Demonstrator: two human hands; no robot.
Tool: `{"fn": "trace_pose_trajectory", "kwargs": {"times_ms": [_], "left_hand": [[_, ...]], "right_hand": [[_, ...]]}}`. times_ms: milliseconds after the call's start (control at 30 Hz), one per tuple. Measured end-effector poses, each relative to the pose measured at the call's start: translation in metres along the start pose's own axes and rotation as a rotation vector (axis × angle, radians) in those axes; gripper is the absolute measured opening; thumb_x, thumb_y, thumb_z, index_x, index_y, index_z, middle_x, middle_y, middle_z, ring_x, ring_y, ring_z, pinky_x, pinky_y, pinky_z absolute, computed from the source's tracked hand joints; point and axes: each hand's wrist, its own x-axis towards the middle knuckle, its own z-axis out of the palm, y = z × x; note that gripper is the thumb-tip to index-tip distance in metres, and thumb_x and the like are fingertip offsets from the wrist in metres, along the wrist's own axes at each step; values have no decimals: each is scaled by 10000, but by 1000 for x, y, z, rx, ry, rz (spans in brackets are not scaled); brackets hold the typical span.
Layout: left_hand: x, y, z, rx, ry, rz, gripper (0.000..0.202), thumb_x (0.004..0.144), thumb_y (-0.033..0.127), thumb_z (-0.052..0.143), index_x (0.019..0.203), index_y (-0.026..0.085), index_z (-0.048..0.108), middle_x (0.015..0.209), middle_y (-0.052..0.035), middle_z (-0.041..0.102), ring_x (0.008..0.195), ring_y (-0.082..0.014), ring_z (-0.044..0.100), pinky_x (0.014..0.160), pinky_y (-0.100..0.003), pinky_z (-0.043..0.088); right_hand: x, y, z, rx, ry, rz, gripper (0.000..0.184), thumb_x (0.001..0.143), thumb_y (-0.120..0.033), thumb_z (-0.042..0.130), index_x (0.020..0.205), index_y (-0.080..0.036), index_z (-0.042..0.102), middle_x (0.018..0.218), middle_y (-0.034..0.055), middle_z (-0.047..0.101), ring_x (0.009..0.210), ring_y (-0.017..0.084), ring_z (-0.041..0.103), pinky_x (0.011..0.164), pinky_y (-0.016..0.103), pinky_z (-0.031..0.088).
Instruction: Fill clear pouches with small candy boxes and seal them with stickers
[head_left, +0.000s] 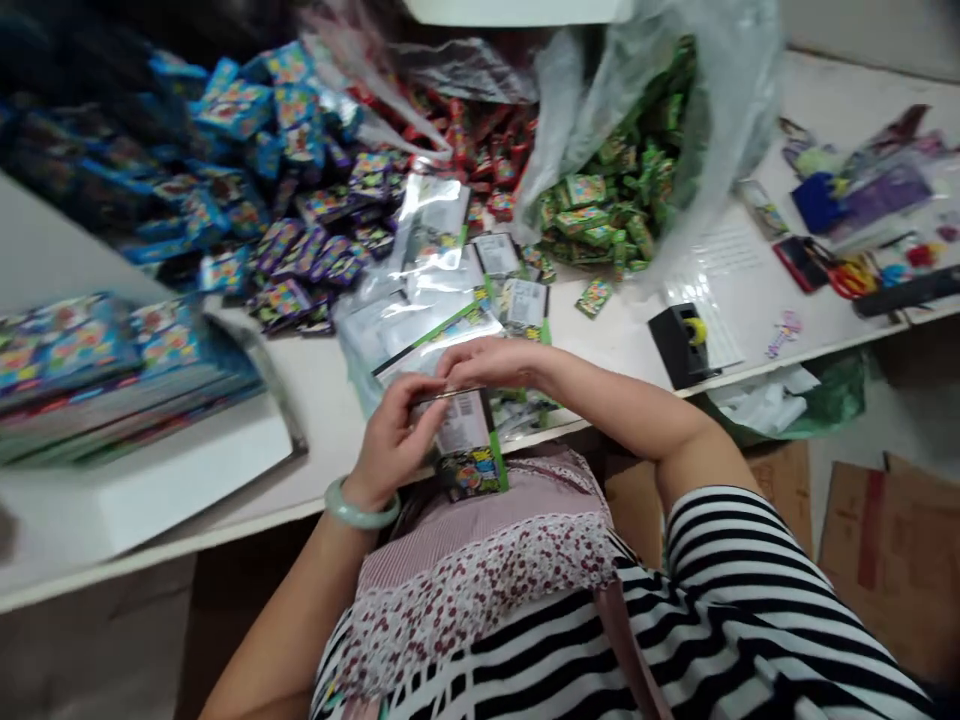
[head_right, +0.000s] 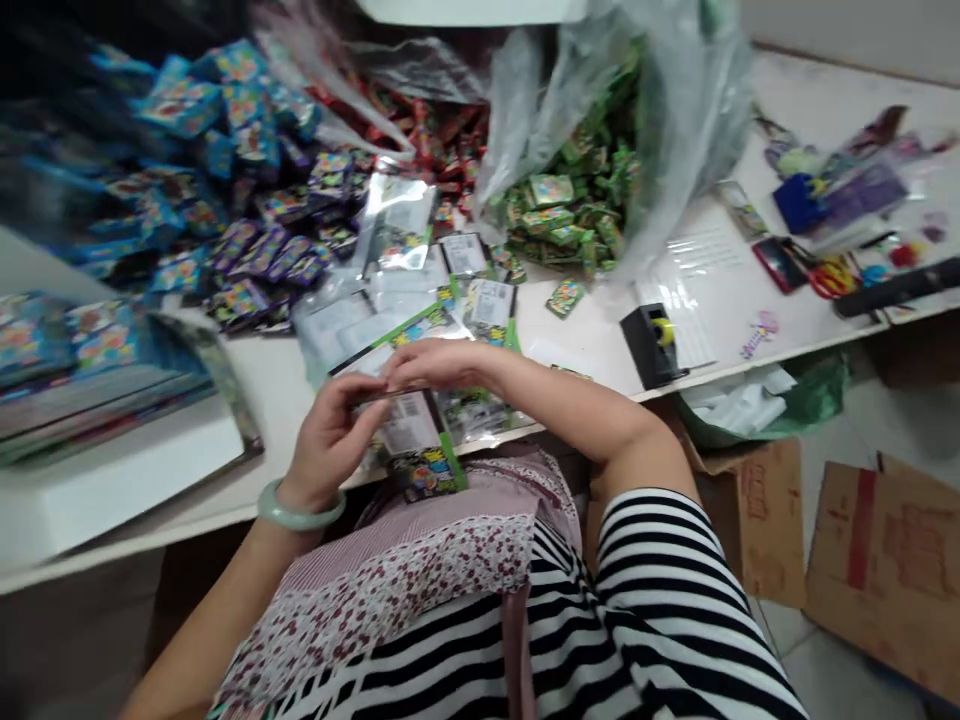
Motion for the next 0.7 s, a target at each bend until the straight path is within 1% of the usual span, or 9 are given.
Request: {"fn": "trace_pose_trajectory", "kwargs": {"times_ms": [67,100,200,267,333,400,500,633,700], "left_hand": [[0,-1,-9,28,-26,-14,136,875,255,606,1004,225,638,962,-32,659,930,-187,627,855,-348,525],[-1,-3,-16,41,29,-38,130,854,255,622,978,226,651,954,-32,668,932,-198,630,869,-370,525],[0,-10,-36,23,440,-180,183,728,229,692,908,236,662,932,-9,673,909,-213,634,964,-471,503],[5,-12,-45,-90,689,-240,248,615,198,700,855,234,651,914,4,668,898,-215,640,1025,-534,474],[13,-13,-48,-208,790,-255,283,531,171,698,802,224,641,894,6,666,899,-217,653,1059,-559,457],[20,-13,-47,-261,811,-247,292,500,149,708,773,220,633,886,10,667,916,-215,666,1078,-555,453],[26,-20,-44,-305,810,-269,277,540,143,697,774,231,579,913,31,670,975,-213,681,1084,-554,451],[27,-40,-47,-325,778,-394,308,577,140,671,785,227,461,879,34,659,925,-211,684,983,-551,509],[25,-50,-46,-291,731,-454,321,599,165,660,807,231,424,857,33,636,888,-201,669,894,-514,543]], "right_hand": [[-6,15,-21,-59,23,43,135,827,-113,639,920,-189,700,797,-35,753,729,121,666,676,234,531],[-13,26,-37,-101,98,65,174,856,-129,609,996,-193,692,899,-16,763,818,136,676,751,259,541],[-41,66,-94,-278,482,149,281,911,-139,516,1165,-144,635,1265,121,664,1194,248,573,1061,434,423],[-60,97,-128,-491,666,243,334,890,-154,571,1216,-106,625,1387,192,567,1321,326,469,1139,511,325],[-73,126,-149,-691,690,315,434,855,-215,665,1273,-108,616,1473,217,481,1382,378,393,1153,547,298],[-80,148,-155,-802,655,320,458,864,-261,673,1298,-128,617,1498,207,458,1395,378,379,1157,539,304],[-81,165,-149,-844,650,247,360,905,-251,607,1244,-139,650,1455,185,508,1379,329,408,1177,490,298],[-75,171,-142,-783,692,202,230,882,-216,610,1092,-143,667,1421,176,527,1365,287,426,1172,457,310],[-70,169,-143,-759,705,233,274,840,-275,677,1065,-123,640,1463,210,473,1405,303,380,1168,449,312]]}}
